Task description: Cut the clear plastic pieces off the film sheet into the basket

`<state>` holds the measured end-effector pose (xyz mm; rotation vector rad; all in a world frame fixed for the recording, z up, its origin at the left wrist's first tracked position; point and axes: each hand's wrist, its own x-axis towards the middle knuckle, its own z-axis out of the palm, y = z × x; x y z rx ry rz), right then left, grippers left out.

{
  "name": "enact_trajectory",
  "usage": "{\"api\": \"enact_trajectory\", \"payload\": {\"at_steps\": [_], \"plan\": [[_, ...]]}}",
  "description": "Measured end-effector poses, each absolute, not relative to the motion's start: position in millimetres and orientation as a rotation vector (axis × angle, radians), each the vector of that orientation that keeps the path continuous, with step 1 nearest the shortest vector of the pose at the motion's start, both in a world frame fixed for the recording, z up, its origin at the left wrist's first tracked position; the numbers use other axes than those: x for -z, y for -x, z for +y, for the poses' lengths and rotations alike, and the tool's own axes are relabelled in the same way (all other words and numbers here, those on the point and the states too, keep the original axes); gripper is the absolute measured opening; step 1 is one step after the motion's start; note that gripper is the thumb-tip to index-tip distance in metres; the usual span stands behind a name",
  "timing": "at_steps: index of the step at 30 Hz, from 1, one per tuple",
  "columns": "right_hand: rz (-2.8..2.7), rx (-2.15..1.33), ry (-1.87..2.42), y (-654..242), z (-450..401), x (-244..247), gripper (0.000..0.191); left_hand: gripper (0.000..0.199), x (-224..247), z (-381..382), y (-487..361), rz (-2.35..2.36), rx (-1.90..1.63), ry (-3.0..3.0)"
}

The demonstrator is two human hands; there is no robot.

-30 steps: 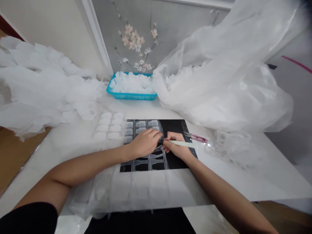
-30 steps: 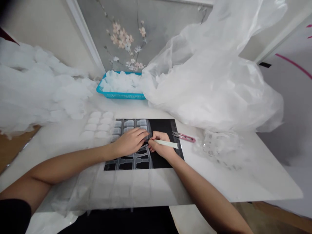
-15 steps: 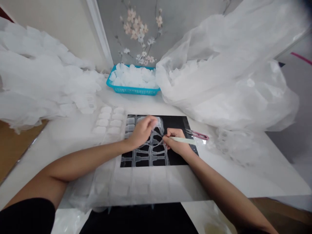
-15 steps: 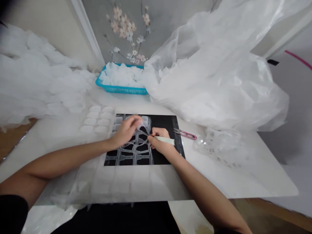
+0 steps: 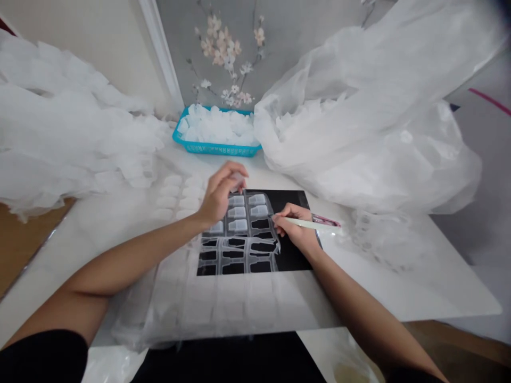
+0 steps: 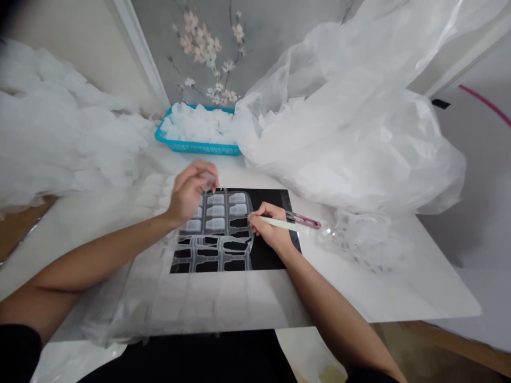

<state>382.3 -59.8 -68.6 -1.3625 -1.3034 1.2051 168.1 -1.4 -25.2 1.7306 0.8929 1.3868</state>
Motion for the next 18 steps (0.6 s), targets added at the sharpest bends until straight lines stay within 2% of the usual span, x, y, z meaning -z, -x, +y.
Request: {"api": "enact_trajectory", "payload": {"at_steps": [3, 5, 9, 15, 18], "plan": [[-1.325, -1.175, 1.403, -384, -53, 72, 0.025, 0.027, 38, -2, -178, 0.9, -0.893, -2.19], [-1.34, -1.175, 1.42, -384, -50, 75, 0.024, 0.031, 50, -4, -186, 0.912, -0.716, -2.437], [-1.376, -1.153, 1.427, -383, -49, 81, 0.021, 0.034, 66, -9, -195, 0.95, -0.59, -2.725], [-1.444, -1.077, 1.466, -379, -49, 82, 0.023, 0.026, 68, -13, -197, 0.939, -0.417, -2.926], [-1.463, -1.078, 1.498, -376, -47, 79, 0.025, 0.022, 71, -12, -196, 0.97, -0.555, -2.81]]}}
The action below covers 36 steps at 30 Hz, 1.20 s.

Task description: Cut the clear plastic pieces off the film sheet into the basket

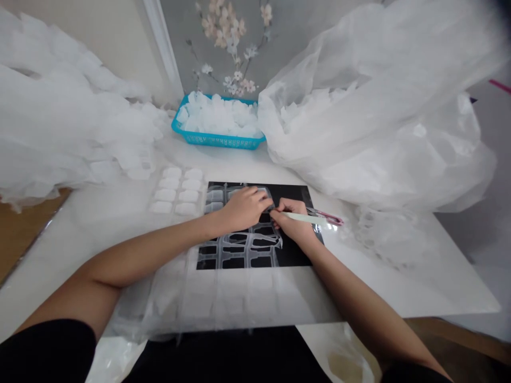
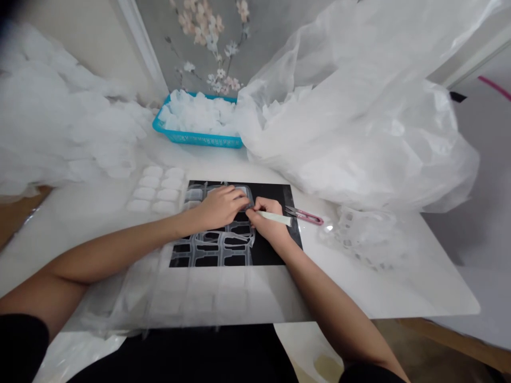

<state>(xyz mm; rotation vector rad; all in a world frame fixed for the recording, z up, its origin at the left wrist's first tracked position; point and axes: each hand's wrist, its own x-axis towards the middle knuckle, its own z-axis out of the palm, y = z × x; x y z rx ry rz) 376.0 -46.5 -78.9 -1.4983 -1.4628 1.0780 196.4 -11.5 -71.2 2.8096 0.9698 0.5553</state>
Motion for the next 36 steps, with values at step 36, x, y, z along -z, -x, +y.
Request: {"api": "enact_trajectory", "payload": {"at_steps": [36], "plan": [[-1.388, -1.175, 1.438, -378, -10, 91, 0.021, 0.025, 57, 43, -197, 0.994, -0.387, -2.801]]}}
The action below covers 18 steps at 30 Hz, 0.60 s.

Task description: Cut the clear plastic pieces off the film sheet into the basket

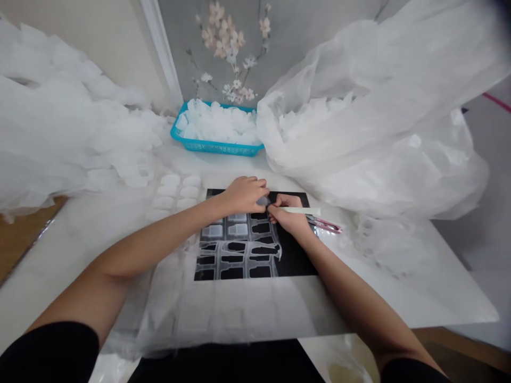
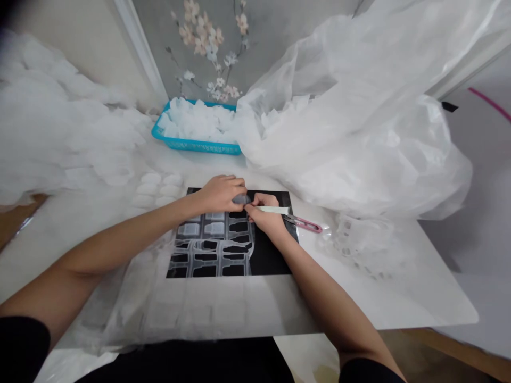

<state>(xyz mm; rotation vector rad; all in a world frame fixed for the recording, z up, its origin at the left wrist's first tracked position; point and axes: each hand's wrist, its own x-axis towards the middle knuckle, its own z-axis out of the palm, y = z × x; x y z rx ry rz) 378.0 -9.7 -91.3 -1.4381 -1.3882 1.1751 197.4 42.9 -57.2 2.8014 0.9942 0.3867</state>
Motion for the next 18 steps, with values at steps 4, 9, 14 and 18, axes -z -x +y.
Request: {"api": "enact_trajectory", "payload": {"at_steps": [4, 9, 14, 18], "plan": [[-1.41, -1.14, 1.466, -377, -7, 95, 0.025, 0.016, 43, 57, -181, 1.045, -0.993, -2.285], [-1.436, -1.043, 1.432, -373, -11, 82, 0.026, 0.024, -6, 60, -151, 0.903, -1.462, -1.519], [-1.449, -0.844, 1.193, -352, -16, 8, 0.034, 0.031, -65, 21, -134, 0.692, -1.217, -1.273], [-1.81, -0.547, 0.751, -326, -17, -71, 0.057, 0.032, -90, -4, -123, 0.607, -0.998, -1.228]]}}
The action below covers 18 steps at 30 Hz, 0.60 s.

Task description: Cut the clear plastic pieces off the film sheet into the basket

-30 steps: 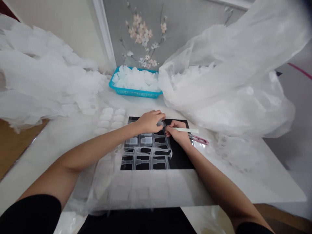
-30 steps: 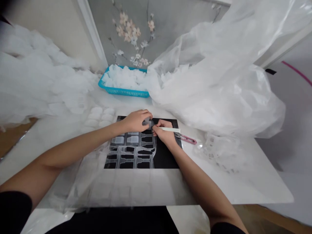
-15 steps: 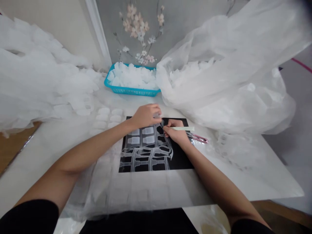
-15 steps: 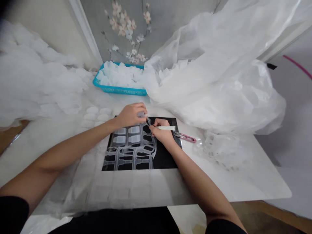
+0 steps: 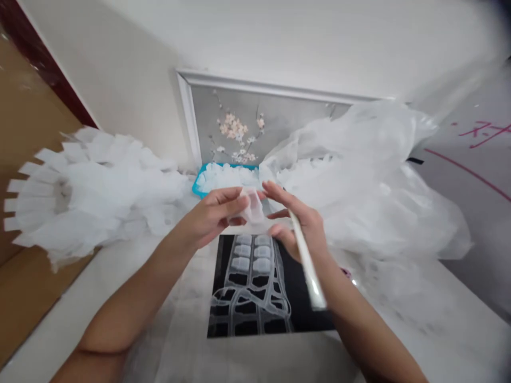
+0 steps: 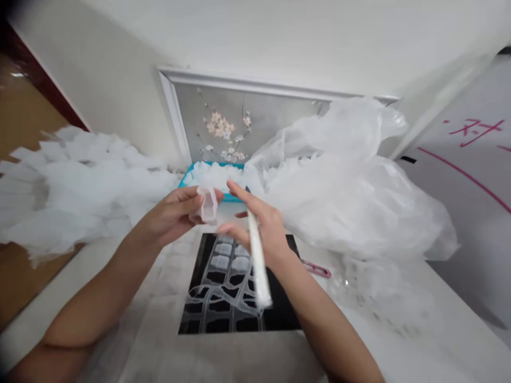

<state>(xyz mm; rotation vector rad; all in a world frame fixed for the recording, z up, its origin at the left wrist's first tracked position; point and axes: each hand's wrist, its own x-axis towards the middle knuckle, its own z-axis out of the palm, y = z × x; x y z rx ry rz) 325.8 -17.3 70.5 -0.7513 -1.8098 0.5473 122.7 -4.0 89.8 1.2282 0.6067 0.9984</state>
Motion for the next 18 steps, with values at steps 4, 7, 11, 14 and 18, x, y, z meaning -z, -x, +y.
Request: {"api": "enact_trajectory", "payload": {"at_steps": [4, 7, 11, 14, 18], "plan": [[-2.034, -0.362, 0.497, -305, -16, -112, 0.07, 0.027, -100, -11, -108, 0.543, -0.979, -1.314], [-1.984, -0.378, 0.363, -298, -12, -114, 0.062, 0.031, -104, -11, -98, 0.567, -1.029, -1.34], [-1.897, -0.408, 0.248, -297, -4, -104, 0.056, 0.055, -106, -9, -87, 0.601, -1.024, -1.297], [-1.868, -0.376, 0.242, -297, 0, -97, 0.058, 0.067, -107, -9, -84, 0.536, -1.014, -1.268], [-1.862, -0.372, 0.257, -295, -4, -93, 0.058, 0.073, -107, -16, -91, 0.456, -1.039, -1.221]]}}
